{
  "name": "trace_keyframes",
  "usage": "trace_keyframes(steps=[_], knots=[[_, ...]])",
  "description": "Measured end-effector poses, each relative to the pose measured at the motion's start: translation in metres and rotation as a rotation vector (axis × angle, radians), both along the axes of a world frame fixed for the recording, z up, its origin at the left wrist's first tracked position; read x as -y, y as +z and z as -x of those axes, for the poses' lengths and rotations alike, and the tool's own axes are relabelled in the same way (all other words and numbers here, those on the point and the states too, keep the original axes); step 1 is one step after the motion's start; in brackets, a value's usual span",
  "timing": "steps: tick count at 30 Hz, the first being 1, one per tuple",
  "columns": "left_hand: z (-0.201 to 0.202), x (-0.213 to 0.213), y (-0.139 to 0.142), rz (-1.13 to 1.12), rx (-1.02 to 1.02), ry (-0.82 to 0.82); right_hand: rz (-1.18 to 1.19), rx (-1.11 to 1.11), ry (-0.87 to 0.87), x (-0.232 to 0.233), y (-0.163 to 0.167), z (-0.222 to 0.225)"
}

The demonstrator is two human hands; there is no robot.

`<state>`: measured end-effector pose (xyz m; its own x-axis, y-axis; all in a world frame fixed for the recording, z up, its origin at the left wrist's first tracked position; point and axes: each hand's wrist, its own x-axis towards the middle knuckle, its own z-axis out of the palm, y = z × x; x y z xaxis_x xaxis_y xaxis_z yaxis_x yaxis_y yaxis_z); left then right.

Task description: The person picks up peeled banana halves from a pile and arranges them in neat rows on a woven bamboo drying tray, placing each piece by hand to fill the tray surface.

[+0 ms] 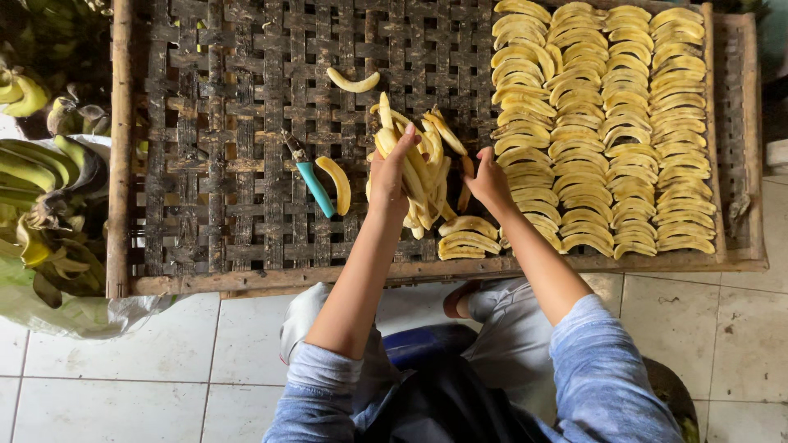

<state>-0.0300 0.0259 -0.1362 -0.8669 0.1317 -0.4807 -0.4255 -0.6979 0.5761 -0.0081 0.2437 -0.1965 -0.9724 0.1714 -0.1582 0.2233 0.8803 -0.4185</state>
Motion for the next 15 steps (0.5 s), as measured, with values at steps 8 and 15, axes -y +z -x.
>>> trace_keyframes(steps=[8, 15], knots=[[0.000, -0.002, -0.001, -0.023, 0.031, 0.007, -0.010, 0.232, -0.191, 0.003, 0.012, 0.014], [0.001, -0.002, 0.001, -0.001, 0.069, 0.000, -0.029, 0.292, -0.080, 0.008, 0.023, 0.015]])
